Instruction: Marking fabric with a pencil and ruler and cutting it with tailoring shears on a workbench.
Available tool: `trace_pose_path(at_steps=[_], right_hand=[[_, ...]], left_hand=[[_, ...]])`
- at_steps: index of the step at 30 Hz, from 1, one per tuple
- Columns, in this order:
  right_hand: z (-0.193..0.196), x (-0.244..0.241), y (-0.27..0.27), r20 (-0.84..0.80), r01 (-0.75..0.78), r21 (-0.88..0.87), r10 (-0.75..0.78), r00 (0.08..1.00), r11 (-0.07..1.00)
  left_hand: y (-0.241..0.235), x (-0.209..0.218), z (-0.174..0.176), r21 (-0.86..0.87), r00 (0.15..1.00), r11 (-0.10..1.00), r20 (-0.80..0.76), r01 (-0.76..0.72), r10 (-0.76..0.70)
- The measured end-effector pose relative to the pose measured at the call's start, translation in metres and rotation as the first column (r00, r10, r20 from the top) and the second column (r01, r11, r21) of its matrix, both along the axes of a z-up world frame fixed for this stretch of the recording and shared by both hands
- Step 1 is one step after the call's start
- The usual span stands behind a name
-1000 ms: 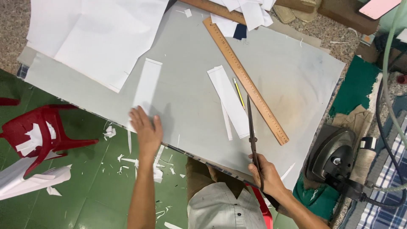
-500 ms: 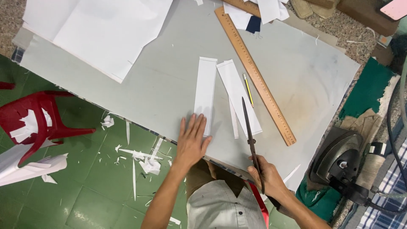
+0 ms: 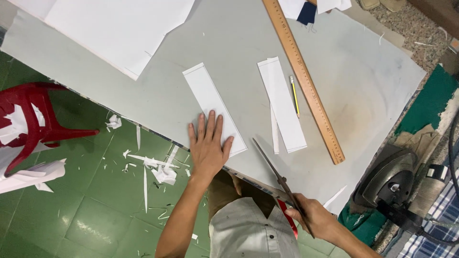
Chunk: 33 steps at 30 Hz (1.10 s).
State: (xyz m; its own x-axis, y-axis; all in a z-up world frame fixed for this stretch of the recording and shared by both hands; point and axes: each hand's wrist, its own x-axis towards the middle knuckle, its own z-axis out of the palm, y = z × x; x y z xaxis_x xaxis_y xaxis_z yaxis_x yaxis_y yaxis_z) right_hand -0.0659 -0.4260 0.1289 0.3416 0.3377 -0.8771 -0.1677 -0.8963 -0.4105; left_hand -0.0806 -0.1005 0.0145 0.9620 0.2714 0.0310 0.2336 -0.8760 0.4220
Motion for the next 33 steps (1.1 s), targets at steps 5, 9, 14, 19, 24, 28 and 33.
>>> trace_pose_path(at_steps=[5, 9, 14, 19, 24, 28, 33], right_hand=[[-0.003, -0.017, -0.032, 0.117, -0.087, 0.287, 0.055, 0.992, 0.954], [-0.025, -0.025, -0.057, -0.131, -0.208, 0.125, 0.224, 0.966, 0.97], [-0.026, -0.021, -0.007, -0.254, -0.081, 0.092, 0.102, 0.962, 0.992], [-0.053, -0.036, 0.0, -0.039, -0.176, 0.165, 0.184, 0.982, 0.97], [-0.043, -0.029, 0.035, 0.002, -0.163, 0.139, 0.164, 0.986, 0.977], [-0.045, -0.029, 0.04, 0.011, -0.168, 0.116, 0.168, 0.986, 0.979], [-0.055, -0.032, 0.035, -0.006, -0.175, 0.1, 0.177, 0.984, 0.979]], left_hand=[[0.002, -0.006, -0.005, -0.036, 1.0, 0.999, -0.006, 0.007, -0.007], [0.0, -0.011, -0.018, 0.0, 0.998, 1.0, -0.052, 0.029, -0.029], [0.005, -0.008, -0.005, -0.029, 0.999, 0.999, -0.05, 0.021, -0.022], [0.007, -0.01, -0.011, -0.053, 1.0, 0.999, -0.028, 0.01, -0.012], [0.009, -0.01, -0.011, -0.06, 1.0, 0.998, -0.015, 0.014, -0.015], [0.01, -0.009, -0.01, -0.064, 1.0, 0.998, -0.015, 0.018, -0.019], [0.01, -0.009, -0.015, -0.052, 0.999, 0.998, -0.017, 0.031, -0.032]])
